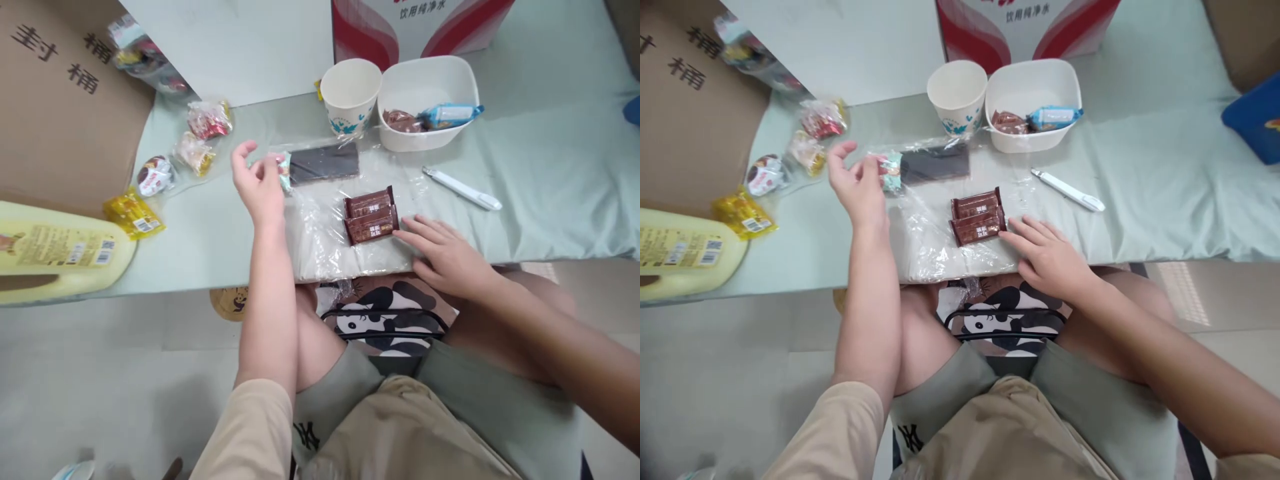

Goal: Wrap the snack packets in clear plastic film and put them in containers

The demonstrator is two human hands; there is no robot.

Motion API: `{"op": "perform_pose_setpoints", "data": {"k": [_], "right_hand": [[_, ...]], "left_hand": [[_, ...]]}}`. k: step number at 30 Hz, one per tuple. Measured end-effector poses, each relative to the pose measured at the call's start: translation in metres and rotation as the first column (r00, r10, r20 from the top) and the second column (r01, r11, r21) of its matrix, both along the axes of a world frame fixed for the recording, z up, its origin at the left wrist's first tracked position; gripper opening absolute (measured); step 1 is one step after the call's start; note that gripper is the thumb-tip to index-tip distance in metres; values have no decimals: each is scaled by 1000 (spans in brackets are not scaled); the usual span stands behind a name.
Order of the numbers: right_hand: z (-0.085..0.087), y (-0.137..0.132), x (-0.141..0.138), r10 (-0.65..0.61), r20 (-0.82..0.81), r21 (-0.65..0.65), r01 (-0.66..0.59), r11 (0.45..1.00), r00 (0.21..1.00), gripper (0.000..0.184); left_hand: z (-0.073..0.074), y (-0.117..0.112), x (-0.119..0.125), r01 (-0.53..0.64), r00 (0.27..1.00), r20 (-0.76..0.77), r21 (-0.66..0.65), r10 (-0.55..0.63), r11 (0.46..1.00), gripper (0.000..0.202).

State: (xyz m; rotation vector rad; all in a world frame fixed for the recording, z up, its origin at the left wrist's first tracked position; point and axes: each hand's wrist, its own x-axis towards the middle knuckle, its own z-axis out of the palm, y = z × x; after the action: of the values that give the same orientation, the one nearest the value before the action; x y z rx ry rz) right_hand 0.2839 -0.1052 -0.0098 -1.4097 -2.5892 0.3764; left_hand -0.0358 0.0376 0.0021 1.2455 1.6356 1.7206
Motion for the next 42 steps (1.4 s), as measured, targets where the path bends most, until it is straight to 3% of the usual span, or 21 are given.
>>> {"op": "perform_pose_setpoints", "data": {"k": [3, 6, 9, 11, 13, 15, 17, 19, 21, 23, 25, 27, 33, 37, 42], "right_hand": [[0, -4, 0, -34, 27, 1, 34, 999, 999, 56], [-2, -6, -5, -89, 12, 21, 89, 996, 996, 55], [-2, -6, -7, -111, -14, 17, 112, 994, 994, 54], [-2, -6, -8, -112, -35, 10, 113, 994, 993, 55], [-4, -5, -7, -113, -57, 9, 114, 993, 992, 54], [-6, -5, -6, -116, -87, 14, 117, 993, 989, 53], [-6, -6, -4, -117, -130, 35, 122, 992, 985, 51], [-3, -9, -3, -123, -178, 88, 140, 986, 976, 48], [5, -9, -4, -121, -242, 177, 166, 970, 963, 41], [16, -3, -8, -90, -298, 218, 159, 963, 950, 32], [27, 12, -17, -44, -296, 178, 100, 979, 954, 30], [33, 34, -28, -11, -210, 106, 34, 994, 978, 36], [45, 85, -59, 85, 162, 3, -86, 996, 983, 48], [59, 85, -64, 83, 284, 26, -95, 995, 955, 40], [63, 69, -53, 100, 273, -25, -96, 995, 957, 28]], "left_hand": [[7, -5, -3, -162, 987, 12, 51, 162, 985, 10], [10, -27, -4, -150, 979, -130, 44, 155, 988, 15], [6, -63, 1, 37, 952, -290, -218, -101, 975, 34], [2, -83, 4, 171, 897, -296, -452, -328, 875, 51], [-1, -93, 4, 222, 847, -301, -549, -438, 806, 65], [0, -93, 1, 122, 840, -408, -499, -357, 858, 67], [5, -88, 0, -63, 823, -552, -330, -138, 942, 61], [11, -83, 4, -118, 781, -624, -167, -12, 979, 45], [16, -83, 16, 61, 731, -667, -147, -145, 987, 28], [18, -86, 32, 307, 589, -701, -267, -403, 914, 25], [15, -89, 47, 414, 451, -692, -397, -564, 819, 35], [10, -89, 56, 436, 403, -660, -471, -634, 767, 40], [2, -81, 58, 472, 445, -602, -471, -663, 745, 34], [2, -76, 55, 499, 551, -526, -416, -648, 761, 39], [-2, -70, 55, 511, 643, -411, -398, -647, 761, 52]]}}
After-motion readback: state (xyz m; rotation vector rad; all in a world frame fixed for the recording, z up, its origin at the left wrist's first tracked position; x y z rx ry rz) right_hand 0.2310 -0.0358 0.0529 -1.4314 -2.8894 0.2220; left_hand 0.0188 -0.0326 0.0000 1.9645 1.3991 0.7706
